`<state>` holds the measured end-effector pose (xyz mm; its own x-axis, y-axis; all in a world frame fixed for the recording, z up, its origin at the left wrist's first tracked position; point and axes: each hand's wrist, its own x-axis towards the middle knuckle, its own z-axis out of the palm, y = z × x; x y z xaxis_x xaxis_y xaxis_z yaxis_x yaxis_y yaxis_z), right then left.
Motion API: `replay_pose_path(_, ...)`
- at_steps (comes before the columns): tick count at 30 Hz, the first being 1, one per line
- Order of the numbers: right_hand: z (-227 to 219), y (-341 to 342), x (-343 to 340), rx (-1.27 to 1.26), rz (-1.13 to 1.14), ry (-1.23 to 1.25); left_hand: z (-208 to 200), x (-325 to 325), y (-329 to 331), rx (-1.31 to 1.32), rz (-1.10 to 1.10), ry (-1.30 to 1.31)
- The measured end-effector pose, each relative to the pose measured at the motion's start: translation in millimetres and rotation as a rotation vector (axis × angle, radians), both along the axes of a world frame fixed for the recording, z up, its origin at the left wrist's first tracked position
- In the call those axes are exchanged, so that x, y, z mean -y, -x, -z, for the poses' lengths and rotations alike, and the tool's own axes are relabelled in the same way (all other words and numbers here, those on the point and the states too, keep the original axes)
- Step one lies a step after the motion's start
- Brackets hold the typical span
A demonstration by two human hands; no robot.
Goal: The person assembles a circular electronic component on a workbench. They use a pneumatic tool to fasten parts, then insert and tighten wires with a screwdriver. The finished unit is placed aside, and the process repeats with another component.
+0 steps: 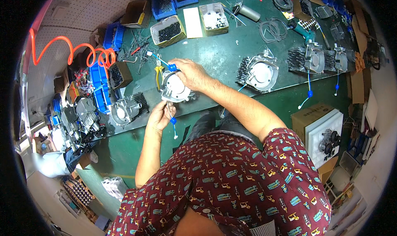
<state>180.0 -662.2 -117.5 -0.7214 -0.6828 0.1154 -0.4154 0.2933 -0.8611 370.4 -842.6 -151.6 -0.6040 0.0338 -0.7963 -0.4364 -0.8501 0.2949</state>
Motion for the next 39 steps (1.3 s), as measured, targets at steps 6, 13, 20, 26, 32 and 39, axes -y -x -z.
replay_pose_path(6, -0.6, 0.8, -2.0, 0.023, 0.003, -0.013, -0.9, -3.7, 1.2, -0.132, 0.037, 0.236)
replay_pose_path(13, 4.7, 0.6, -2.2, 0.035, 0.006, 0.024, -5.9, -32.1, 1.4, -0.076, -0.050, 0.670)
replay_pose_path(20, 0.2, 1.4, -5.8, 0.041, 0.003, -0.010, 8.9, -37.8, -3.8, -0.255, -0.029, 0.882)
replay_pose_path(26, -3.8, 0.4, -5.4, 0.033, 0.014, -0.044, 5.8, -47.3, -1.4, -0.252, -0.062, 0.953)
replay_pose_path(32, 0.5, 1.7, -4.4, 0.025, -0.003, -0.023, 9.2, -49.5, -0.4, -0.305, -0.082, 1.028)
replay_pose_path(39, -5.1, 2.4, -7.5, 0.020, -0.006, -0.028, 14.5, -59.2, -0.9, -0.325, -0.101, 1.158)
